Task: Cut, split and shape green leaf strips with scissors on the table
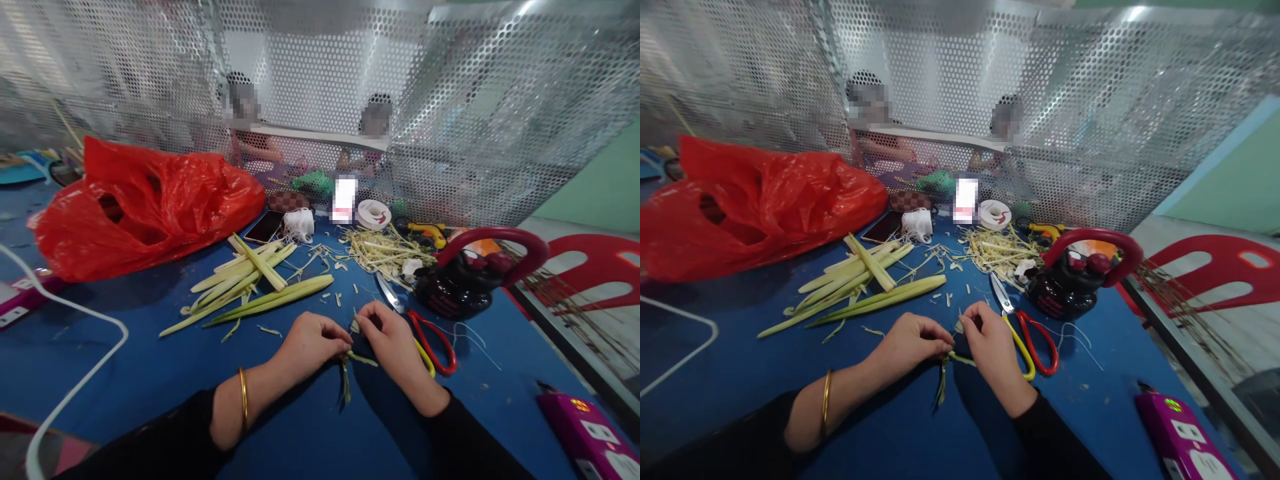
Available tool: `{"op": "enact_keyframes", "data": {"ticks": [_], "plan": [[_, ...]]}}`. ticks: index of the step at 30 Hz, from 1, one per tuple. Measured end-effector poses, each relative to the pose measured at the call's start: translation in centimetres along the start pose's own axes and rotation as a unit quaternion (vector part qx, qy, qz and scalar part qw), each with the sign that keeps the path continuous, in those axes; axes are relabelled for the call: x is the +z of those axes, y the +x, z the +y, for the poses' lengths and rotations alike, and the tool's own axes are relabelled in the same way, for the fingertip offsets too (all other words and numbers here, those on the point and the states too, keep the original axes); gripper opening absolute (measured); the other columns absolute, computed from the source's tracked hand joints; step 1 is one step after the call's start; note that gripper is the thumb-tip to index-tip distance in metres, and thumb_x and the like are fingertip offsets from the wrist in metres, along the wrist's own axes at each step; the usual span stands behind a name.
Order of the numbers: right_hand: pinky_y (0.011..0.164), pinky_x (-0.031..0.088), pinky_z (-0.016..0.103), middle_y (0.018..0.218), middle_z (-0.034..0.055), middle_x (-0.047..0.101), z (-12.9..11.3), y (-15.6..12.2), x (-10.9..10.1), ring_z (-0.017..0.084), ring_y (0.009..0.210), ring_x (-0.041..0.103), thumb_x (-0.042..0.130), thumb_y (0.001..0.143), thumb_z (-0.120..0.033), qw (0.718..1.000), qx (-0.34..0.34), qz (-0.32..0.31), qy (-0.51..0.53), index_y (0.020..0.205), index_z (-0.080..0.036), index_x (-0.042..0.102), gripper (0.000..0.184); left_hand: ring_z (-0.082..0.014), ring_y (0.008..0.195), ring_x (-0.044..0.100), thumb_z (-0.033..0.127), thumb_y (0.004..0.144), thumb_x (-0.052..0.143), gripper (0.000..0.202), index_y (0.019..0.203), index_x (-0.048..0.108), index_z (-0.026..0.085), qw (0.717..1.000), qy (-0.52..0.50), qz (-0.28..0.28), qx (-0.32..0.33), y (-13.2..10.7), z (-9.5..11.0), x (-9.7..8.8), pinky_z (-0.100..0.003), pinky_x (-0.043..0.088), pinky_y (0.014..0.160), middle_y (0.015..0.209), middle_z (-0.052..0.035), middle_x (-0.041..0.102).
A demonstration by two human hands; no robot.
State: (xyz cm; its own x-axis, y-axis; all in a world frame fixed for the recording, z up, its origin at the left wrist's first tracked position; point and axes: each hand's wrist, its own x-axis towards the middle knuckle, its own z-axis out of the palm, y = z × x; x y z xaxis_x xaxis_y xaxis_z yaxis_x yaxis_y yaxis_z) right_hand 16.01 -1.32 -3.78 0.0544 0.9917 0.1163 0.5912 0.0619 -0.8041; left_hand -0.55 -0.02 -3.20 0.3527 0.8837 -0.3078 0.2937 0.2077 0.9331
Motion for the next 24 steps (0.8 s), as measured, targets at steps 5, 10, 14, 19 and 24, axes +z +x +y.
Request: {"op": "enact_keyframes", "data": {"ticks": [5, 10, 14, 19, 24], "plan": [[0.054, 0.045, 0.026, 0.062, -0.0033, 0.059, -0.1, 0.0, -0.4, 0.015, 0.052, 0.059, 0.057, 0.080, -0.029, 0.995, 0.045, 0.002, 0.088, 0.077, -0.020, 0.055, 0.009, -0.0161, 0.059, 0.063, 0.018, 0.061, 0.066, 0.016, 0.072, 0.077, 0.013, 1.000, 0.006, 0.005, -0.008, -0.1, 0.3, 0.1, -0.026, 0.047, 0.061, 0.063, -0.0048, 0.072], [0.059, 0.050, 0.030, 0.067, -0.0012, 0.064, 0.2, 0.4, -0.5, 0.017, 0.057, 0.063, 0.062, 0.074, -0.029, 0.992, 0.045, 0.047, 0.113, 0.094, -0.018, 0.062, 0.023, -0.0159, 0.059, 0.063, 0.018, 0.061, 0.067, 0.015, 0.072, 0.076, 0.013, 1.000, 0.004, 0.004, -0.016, 0.0, 0.4, 0.1, -0.026, 0.047, 0.061, 0.062, -0.0040, 0.072], [0.061, 0.047, 0.030, 0.068, 0.0011, 0.065, 0.2, 0.1, -0.8, 0.018, 0.062, 0.061, 0.058, 0.081, -0.032, 0.998, 0.019, 0.029, 0.049, 0.078, -0.020, 0.065, 0.014, -0.0157, 0.059, 0.063, 0.018, 0.061, 0.068, 0.015, 0.072, 0.076, 0.013, 1.000, -0.006, 0.002, -0.019, -0.1, 0.3, 0.1, -0.026, 0.048, 0.061, 0.063, -0.0044, 0.072], [0.072, 0.045, 0.033, 0.084, 0.0055, 0.064, 0.4, 0.1, -1.6, 0.021, 0.078, 0.060, 0.056, 0.084, -0.027, 0.994, -0.076, 0.056, -0.063, 0.073, -0.021, 0.063, 0.014, -0.0156, 0.058, 0.063, 0.018, 0.061, 0.068, 0.013, 0.070, 0.076, 0.014, 0.999, -0.026, 0.002, -0.033, 0.0, 0.3, 0.2, -0.026, 0.049, 0.062, 0.060, -0.0032, 0.070], [0.066, 0.042, 0.030, 0.068, -0.0004, 0.062, -0.3, 0.0, -3.1, 0.017, 0.067, 0.058, 0.056, 0.085, -0.026, 0.993, -0.088, -0.040, -0.061, 0.069, -0.022, 0.060, 0.017, -0.0155, 0.059, 0.063, 0.018, 0.059, 0.069, 0.014, 0.071, 0.076, 0.014, 0.999, -0.027, 0.001, -0.024, 0.0, 0.1, 0.1, -0.027, 0.048, 0.062, 0.062, -0.0035, 0.071]]}}
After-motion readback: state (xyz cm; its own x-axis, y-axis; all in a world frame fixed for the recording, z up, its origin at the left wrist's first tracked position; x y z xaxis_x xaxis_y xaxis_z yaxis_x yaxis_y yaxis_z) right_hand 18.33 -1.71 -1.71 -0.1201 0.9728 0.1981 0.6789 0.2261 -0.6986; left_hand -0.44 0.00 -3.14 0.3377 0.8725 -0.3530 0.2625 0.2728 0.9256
